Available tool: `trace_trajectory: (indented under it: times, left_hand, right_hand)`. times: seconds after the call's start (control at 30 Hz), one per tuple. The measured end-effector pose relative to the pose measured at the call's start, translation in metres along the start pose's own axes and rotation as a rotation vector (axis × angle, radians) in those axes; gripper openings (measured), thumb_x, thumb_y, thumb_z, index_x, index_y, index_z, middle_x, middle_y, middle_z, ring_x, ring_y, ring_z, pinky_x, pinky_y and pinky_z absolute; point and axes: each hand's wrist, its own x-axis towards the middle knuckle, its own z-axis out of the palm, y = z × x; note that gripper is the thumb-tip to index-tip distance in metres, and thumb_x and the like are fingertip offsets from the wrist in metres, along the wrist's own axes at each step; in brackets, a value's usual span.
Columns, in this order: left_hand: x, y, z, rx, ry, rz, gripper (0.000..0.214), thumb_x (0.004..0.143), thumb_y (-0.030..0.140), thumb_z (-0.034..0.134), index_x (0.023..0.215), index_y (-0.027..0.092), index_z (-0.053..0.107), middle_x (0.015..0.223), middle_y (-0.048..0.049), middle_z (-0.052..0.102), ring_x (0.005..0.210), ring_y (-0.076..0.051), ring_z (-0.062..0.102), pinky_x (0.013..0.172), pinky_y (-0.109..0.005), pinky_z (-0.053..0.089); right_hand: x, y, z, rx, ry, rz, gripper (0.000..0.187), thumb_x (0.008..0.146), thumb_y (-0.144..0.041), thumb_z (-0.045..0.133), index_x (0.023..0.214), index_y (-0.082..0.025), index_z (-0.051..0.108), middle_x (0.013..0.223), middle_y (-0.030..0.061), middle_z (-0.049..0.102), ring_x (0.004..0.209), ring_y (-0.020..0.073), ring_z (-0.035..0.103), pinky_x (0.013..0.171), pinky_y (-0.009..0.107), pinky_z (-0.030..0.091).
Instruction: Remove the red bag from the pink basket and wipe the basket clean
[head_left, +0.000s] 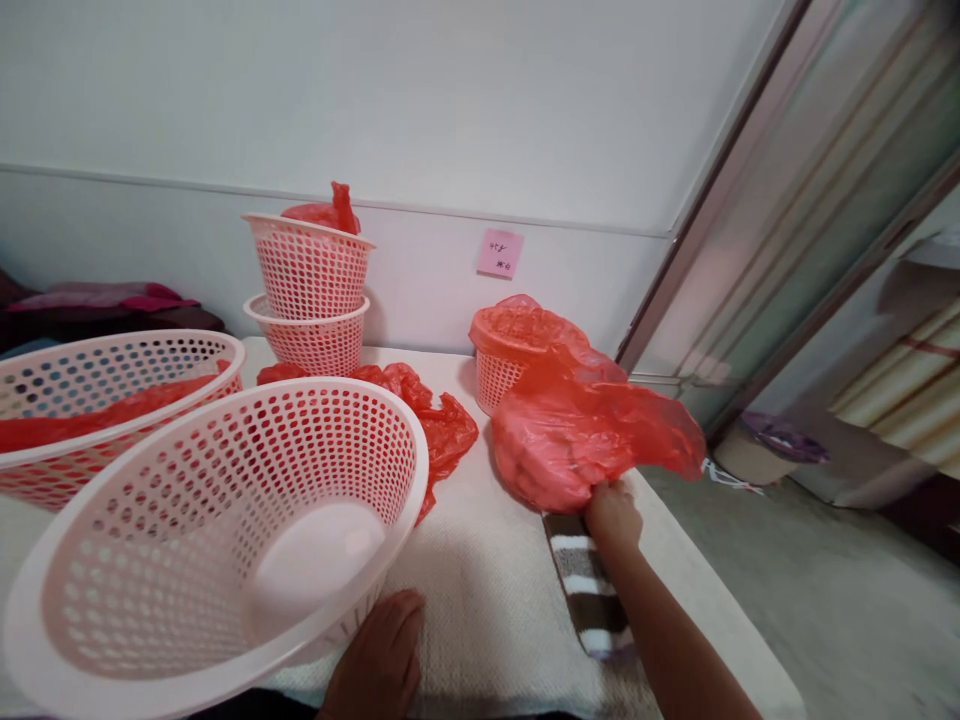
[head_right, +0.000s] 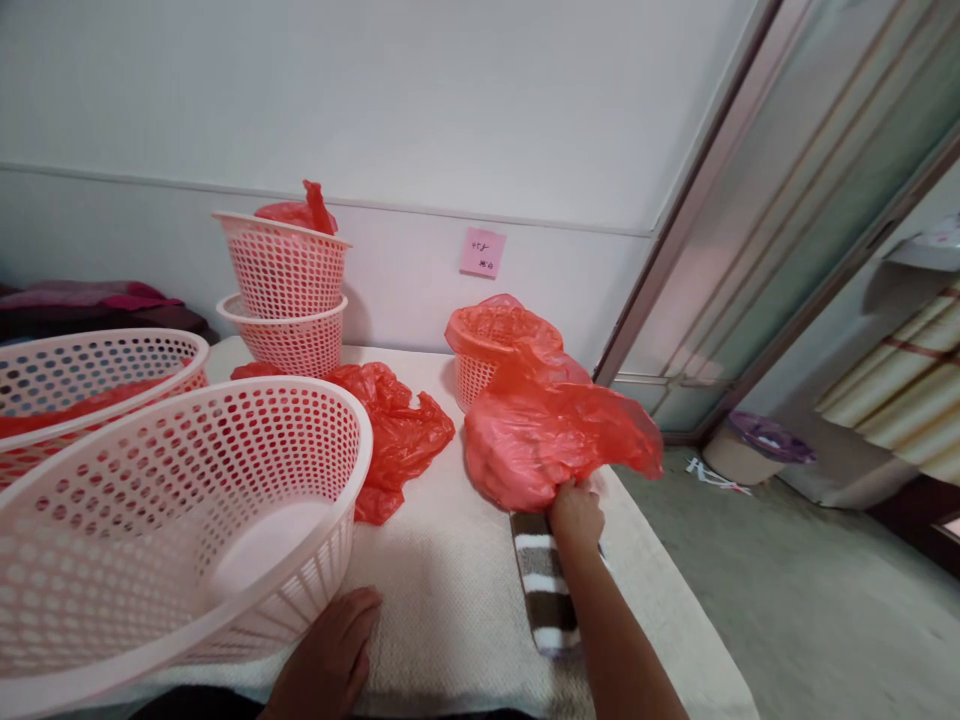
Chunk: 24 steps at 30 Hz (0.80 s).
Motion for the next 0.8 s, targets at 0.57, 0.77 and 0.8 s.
trace_trajectory:
  times: [0.57,0.77,0.8]
  left_hand:
    - [-0.003,0.002,0.004,-0.005,-0.026,-0.031,0.048,0.075,0.011,0.051,0.123,0.013,0.056,0.117,-0.0120,0.068,0.109,-0.023,0.064,0.094,-0.038,0.056]
    - [-0.003,0.004,0.004,-0.019,-0.026,-0.049,0.049,0.073,0.010,0.050,0.122,0.013,0.057,0.117,-0.0118,0.068,0.109,-0.023,0.064,0.095,-0.037,0.055]
    - [-0.003,0.004,0.004,-0.026,-0.026,-0.055,0.049,0.073,0.009,0.050,0.122,0.013,0.057,0.117,-0.0115,0.068,0.110,-0.022,0.064,0.096,-0.037,0.054]
  right_hand:
    - [-0.036,-0.041,0.018,0.146,0.082,-0.214,0.048,0.090,-0.035,0.050,0.130,-0.009,0.047,0.122,0.0204,0.051,0.108,0.0310,0.056,0.089,0.038,0.043]
    - [-0.003,-0.047,0.026,0.136,0.021,-0.195,0.039,0.090,-0.028,0.048,0.124,-0.009,0.053,0.116,0.0196,0.055,0.103,0.0285,0.059,0.085,0.035,0.043]
    - [-0.003,-0.047,0.025,0.132,0.020,-0.196,0.041,0.090,-0.029,0.048,0.126,-0.009,0.051,0.117,0.0193,0.055,0.103,0.0283,0.059,0.084,0.035,0.043]
